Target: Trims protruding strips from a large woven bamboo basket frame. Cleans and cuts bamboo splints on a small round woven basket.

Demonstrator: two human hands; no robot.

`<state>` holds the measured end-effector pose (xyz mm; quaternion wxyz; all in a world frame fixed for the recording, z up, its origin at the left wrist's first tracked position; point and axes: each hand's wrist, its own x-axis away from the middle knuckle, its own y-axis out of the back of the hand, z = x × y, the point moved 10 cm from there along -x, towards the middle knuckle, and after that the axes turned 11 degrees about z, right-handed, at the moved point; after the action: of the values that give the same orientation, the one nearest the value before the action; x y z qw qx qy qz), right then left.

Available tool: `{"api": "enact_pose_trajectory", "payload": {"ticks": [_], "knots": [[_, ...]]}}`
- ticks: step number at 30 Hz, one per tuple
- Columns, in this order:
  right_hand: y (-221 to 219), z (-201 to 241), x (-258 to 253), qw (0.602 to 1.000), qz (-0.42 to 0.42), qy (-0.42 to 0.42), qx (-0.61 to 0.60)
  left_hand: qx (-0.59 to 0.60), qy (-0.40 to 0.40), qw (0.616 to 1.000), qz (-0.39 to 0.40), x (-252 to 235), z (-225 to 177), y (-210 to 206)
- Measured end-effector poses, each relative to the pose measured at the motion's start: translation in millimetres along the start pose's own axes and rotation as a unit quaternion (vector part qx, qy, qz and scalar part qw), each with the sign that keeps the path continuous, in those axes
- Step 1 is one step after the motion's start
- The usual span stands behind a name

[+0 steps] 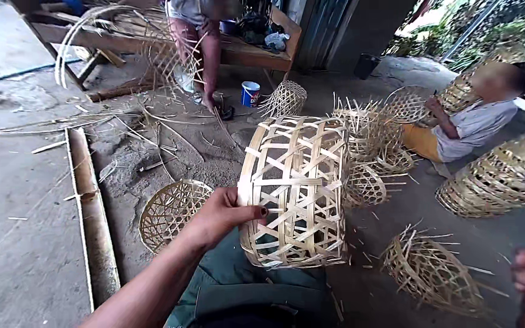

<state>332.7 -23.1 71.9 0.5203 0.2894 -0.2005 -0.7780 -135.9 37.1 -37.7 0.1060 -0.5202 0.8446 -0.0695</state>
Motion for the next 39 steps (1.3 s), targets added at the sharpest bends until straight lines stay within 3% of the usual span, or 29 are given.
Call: {"api": "enact_pose_trajectory", "payload": {"ticks": [3, 7, 10, 13, 15, 17, 19, 21, 26, 28, 32, 39], "knots": [[-67.7, 30.1, 25.7, 0.986, 0.087, 0.075, -0.124, -0.050, -0.006, 0.994, -0.096, -2.1, -3.6, 4.2], [-138.9, 101.2, 65.8, 0.945, 0.155, 0.211, -0.194, -0.186, -0.024, 0.972, -0.143, 1.0, -8.7, -7.4], [-164.5, 128.5, 75.7, 0.942, 0.108, 0.260, -0.181, -0.266, -0.045, 0.951, -0.154, 3.1, -1.8, -19.0], [-175.8, 128.1, 70.0, 0.947, 0.058, 0.275, -0.154, -0.313, -0.050, 0.932, -0.177, 3.6, -1.0, -19.1], [-181.4, 124.1, 66.2, 0.945, 0.064, 0.268, -0.177, -0.296, -0.012, 0.943, -0.149, 1.8, 4.8, -13.6], [-185.7, 120.8, 60.7, 0.936, 0.082, 0.254, -0.229, -0.186, 0.004, 0.981, -0.059, -1.7, 6.8, -11.5], [-188.9, 117.8, 54.6, 0.930, 0.103, 0.230, -0.266, -0.020, -0.033, 0.998, 0.058, -1.1, -4.2, -18.8], [-190.1, 118.6, 48.1, 0.935, 0.113, 0.223, -0.252, 0.067, -0.067, 0.990, 0.104, -0.9, -18.5, -21.8], [-181.3, 127.3, 53.7, 0.949, 0.086, 0.254, -0.165, 0.019, -0.065, 0.997, -0.022, -12.5, -22.9, -19.7], [-188.9, 128.2, 62.4, 0.919, 0.171, 0.247, -0.254, 0.012, -0.101, 0.994, -0.037, -15.9, -21.9, -22.7], [-220.7, 122.1, 78.1, 0.801, 0.365, 0.140, -0.454, 0.049, -0.153, 0.985, -0.070, -17.4, -11.3, -37.0], [-217.2, 115.4, 66.8, 0.766, 0.383, 0.109, -0.504, 0.051, -0.178, 0.981, -0.049, -19.8, -7.8, -60.8]]}}
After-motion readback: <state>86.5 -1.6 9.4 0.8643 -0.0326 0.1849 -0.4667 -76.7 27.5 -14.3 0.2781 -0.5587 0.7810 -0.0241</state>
